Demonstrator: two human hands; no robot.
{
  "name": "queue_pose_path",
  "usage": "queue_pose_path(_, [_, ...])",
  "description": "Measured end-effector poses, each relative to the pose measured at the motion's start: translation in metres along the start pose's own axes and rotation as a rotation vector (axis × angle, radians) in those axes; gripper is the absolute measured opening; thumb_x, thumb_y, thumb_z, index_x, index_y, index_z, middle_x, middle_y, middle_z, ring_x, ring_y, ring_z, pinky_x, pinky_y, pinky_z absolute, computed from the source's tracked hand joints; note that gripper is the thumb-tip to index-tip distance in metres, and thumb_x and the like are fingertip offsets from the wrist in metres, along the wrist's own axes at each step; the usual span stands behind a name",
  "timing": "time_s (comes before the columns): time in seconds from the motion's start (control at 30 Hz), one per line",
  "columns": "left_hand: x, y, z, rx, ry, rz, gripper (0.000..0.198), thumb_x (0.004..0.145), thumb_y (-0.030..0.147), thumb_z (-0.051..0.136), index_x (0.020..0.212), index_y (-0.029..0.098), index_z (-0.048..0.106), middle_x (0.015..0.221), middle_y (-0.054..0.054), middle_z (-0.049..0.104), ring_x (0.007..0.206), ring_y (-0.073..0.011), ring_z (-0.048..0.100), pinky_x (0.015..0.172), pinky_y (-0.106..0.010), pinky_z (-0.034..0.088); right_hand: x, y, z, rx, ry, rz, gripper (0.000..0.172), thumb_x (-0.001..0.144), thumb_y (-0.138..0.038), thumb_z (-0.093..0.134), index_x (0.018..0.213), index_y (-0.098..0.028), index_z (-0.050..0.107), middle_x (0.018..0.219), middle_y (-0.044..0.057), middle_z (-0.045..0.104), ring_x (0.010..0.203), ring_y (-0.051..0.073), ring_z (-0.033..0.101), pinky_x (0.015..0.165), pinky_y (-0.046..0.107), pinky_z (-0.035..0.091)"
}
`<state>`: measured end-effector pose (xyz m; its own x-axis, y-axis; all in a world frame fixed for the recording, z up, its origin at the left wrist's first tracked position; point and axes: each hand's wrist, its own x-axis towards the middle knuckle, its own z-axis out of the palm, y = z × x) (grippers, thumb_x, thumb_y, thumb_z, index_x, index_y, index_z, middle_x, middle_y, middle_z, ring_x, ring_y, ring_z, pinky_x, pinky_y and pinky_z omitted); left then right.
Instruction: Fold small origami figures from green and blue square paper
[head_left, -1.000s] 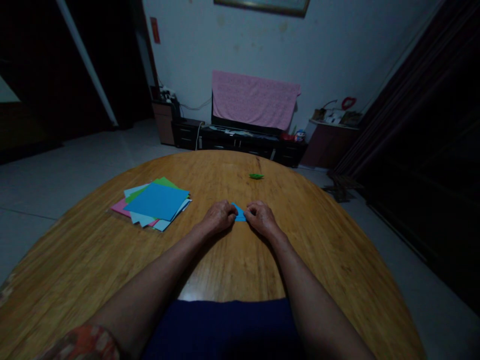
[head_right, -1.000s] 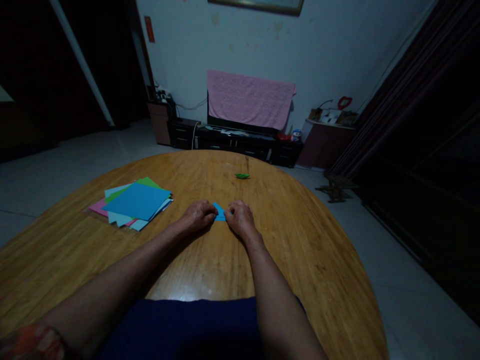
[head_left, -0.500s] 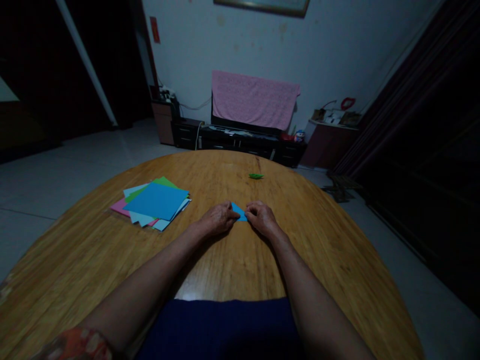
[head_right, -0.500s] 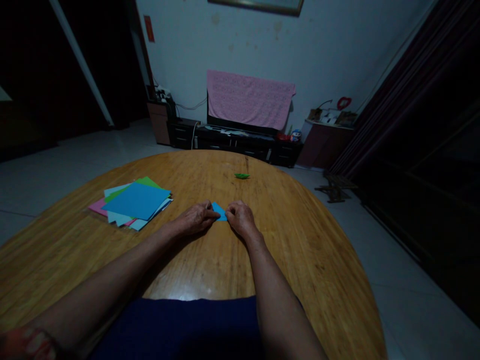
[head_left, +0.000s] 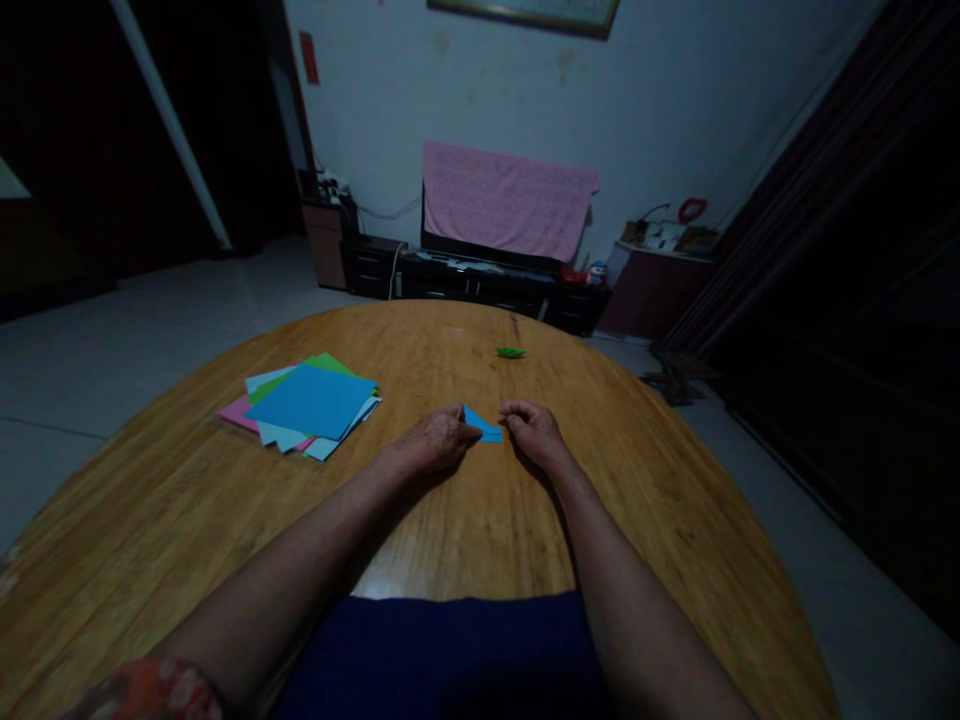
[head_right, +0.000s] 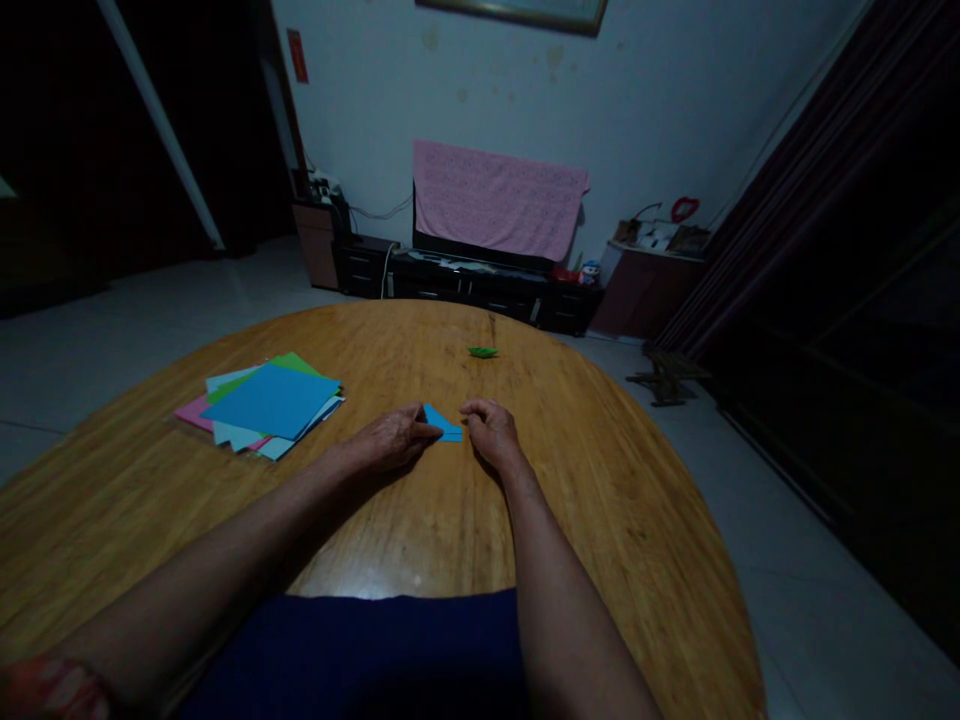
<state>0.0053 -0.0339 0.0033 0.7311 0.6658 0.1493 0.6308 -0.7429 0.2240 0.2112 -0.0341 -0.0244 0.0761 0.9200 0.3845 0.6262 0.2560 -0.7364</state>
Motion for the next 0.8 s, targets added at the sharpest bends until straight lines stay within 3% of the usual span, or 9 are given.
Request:
queue_pose_path(0.13, [0.000,-0.002,0.002,0.004,0.007,-0.005,0.033,0.091,0.030,0.039,0.094,0.022,0.071,0.086,-0.006,0.053,0.072,-0.0144,0.050,0.068,-0.026,0.039,-0.003,-0.018,0.006,-0.038,0.017,-0.095,0.019,0.073,-0.014,0.050,0.075,-0.019,0.069,0.082,0.003,0.068,0.075,0.015,0.063,0.072,0.025,0.048])
queue_pose_path(0.3, [0.002,-0.005,0.007,0.008,0.020,0.011,0.032,0.091,0.030,0.041,0.100,0.023,0.071,0.087,-0.006,0.054,0.077,-0.0156,0.053,0.070,-0.026,0.041,-0.009,-0.029,0.017,-0.164,-0.070,-0.168,0.024,0.072,-0.009,0.047,0.074,-0.019,0.069,0.077,0.004,0.068,0.074,0.016,0.062,0.072,0.025,0.046])
queue_pose_path(0.5, [-0.002,-0.008,0.000,-0.018,0.004,0.033,0.032,0.091,0.026,0.041,0.083,0.017,0.071,0.086,-0.007,0.057,0.074,-0.0145,0.053,0.069,-0.026,0.042,-0.013,-0.024,0.020,-0.283,-0.092,-0.180,0.023,0.073,-0.009,0.047,0.076,-0.017,0.068,0.080,0.005,0.067,0.073,0.016,0.060,0.070,0.025,0.045])
queue_pose_path(0.8, [-0.006,-0.021,0.001,0.024,-0.037,0.002,0.028,0.085,0.022,0.043,0.080,0.015,0.070,0.087,-0.010,0.061,0.076,-0.0164,0.055,0.069,-0.026,0.044,-0.016,-0.032,0.030,-0.376,-0.058,-0.113,0.008,0.078,-0.024,0.058,0.079,-0.017,0.063,0.077,0.004,0.060,0.069,0.015,0.054,0.065,0.025,0.039])
